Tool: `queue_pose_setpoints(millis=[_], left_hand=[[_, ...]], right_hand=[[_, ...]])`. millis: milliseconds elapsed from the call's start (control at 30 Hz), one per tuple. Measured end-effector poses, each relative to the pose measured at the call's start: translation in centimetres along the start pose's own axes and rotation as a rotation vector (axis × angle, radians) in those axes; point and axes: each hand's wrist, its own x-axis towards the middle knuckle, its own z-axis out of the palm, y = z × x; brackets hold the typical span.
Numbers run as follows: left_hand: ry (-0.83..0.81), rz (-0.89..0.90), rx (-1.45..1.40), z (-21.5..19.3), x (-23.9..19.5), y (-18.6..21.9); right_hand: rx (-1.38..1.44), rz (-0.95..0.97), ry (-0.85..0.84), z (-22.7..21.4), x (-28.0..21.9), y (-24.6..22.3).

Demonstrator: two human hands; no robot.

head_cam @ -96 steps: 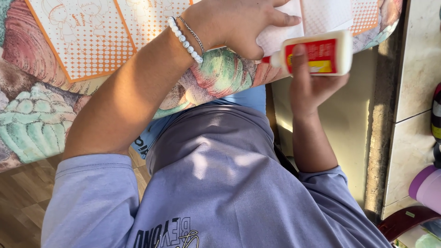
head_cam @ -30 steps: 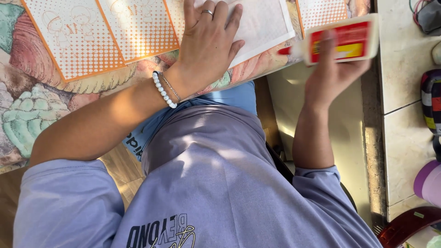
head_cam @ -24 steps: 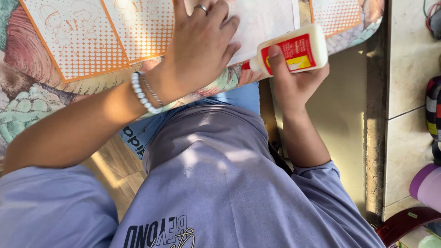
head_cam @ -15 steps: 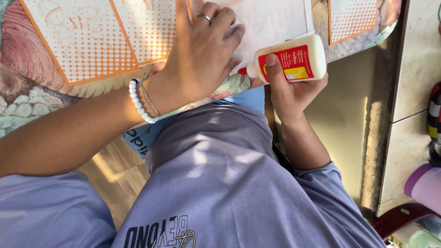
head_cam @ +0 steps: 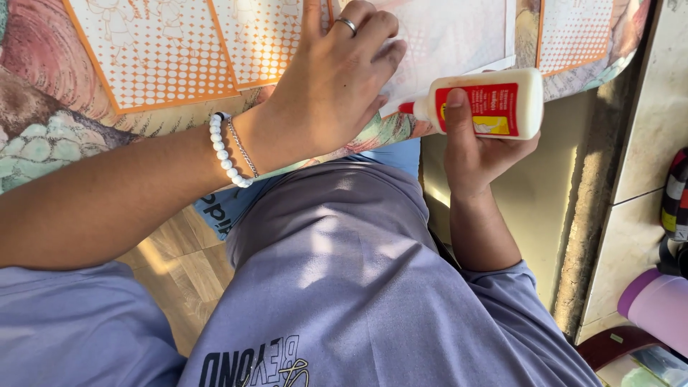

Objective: Applying glue to paper bag templates and folding them to assemble finished bags.

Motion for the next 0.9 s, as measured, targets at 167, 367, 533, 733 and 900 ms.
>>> queue_pose_setpoints(millis=[167,367,533,733,900], left_hand=[[0.032,0.010,0.040,0.0,0.2,0.1],[0.034,0.006,0.053,0.2,0.1,0.1],[-0.001,0.008,0.072,0.0,0.1,0.2],[-0.019,0.007,0.072,-0.2,0.1,0.3],[-0.062,0.001,0.082,0.1,-0.1,0.2]], right_hand=[[-0.054,-0.084,-0.107,0.4,-1.8,0.0],[-0.125,-0.043,0.100,-0.6,2.2,-1.0],[-0.120,-0.066,0.054,-0.4,2.0,-1.1],[-0.025,0.054,-0.060,-0.3,0.0,-0.9],[-0.131,-0.089,0.089,-2.8,3.9,0.6]])
